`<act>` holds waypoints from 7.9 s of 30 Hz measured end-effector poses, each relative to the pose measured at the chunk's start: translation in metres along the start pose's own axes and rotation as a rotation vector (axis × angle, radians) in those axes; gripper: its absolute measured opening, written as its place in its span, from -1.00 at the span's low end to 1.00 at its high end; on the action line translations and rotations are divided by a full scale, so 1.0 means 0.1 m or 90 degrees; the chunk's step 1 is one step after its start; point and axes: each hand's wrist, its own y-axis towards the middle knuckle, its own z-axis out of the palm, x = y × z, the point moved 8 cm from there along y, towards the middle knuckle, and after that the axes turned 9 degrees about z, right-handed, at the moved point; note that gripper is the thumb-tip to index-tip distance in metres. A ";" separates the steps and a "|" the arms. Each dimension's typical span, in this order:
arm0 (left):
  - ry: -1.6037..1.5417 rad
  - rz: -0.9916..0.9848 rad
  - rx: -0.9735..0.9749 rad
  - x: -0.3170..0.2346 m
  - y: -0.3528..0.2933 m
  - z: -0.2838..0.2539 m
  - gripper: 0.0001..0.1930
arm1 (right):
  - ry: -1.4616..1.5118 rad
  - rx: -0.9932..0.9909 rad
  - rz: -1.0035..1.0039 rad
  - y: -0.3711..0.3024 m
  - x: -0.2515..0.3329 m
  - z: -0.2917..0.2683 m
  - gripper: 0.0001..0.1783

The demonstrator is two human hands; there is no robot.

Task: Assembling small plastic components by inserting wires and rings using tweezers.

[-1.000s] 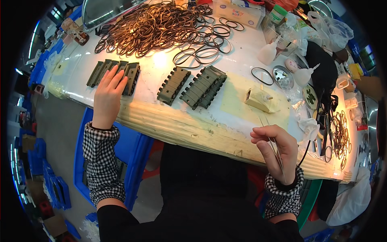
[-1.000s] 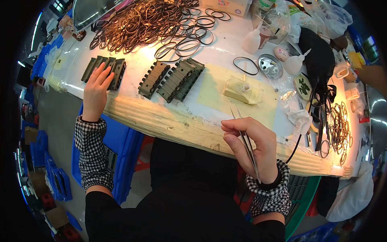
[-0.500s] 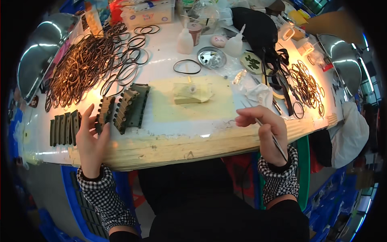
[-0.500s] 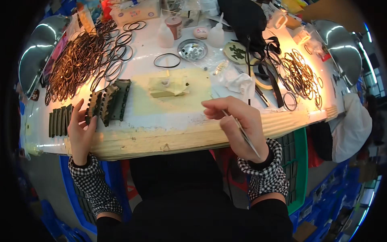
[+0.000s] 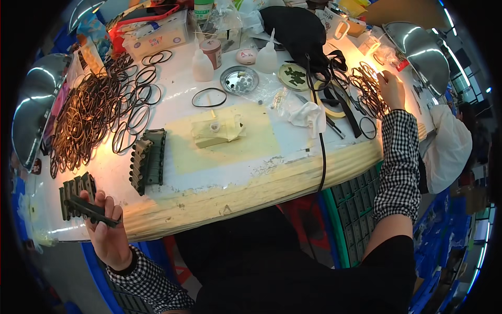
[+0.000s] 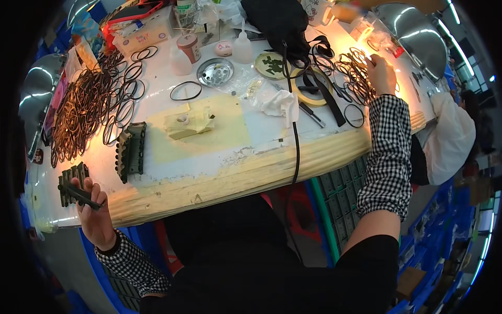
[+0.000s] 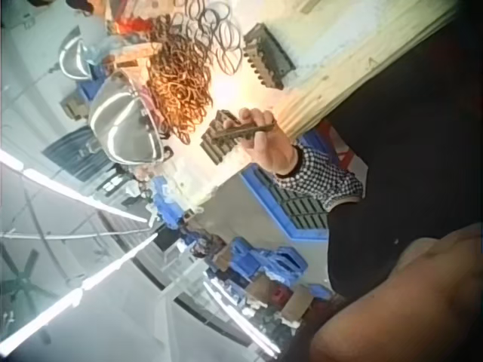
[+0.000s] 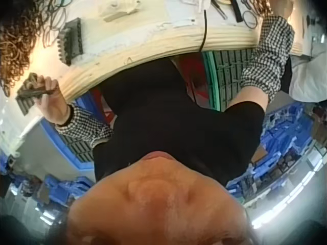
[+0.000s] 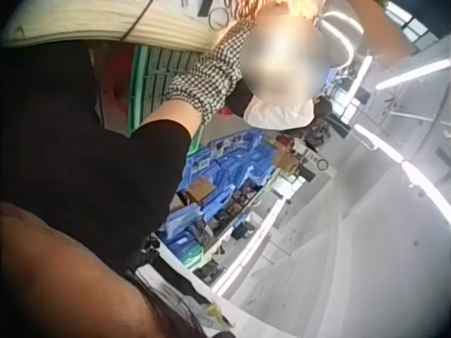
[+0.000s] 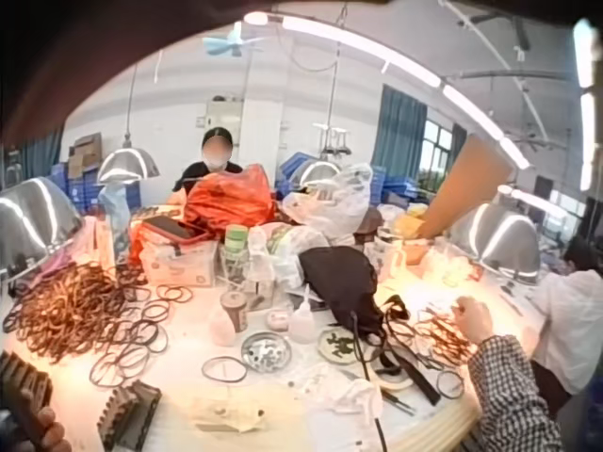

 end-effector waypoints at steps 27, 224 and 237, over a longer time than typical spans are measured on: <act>-0.140 -0.222 0.244 0.76 -0.33 1.11 -0.06 | 0.477 0.267 -0.301 -1.48 2.34 -1.11 -0.86; 0.607 0.434 0.192 0.45 -0.51 1.49 -0.61 | 0.883 0.629 -0.133 -2.86 3.13 -1.01 -0.90; 0.735 0.570 0.284 0.42 -0.54 1.61 -0.54 | 1.014 0.939 -0.015 -2.96 3.18 -0.89 -0.84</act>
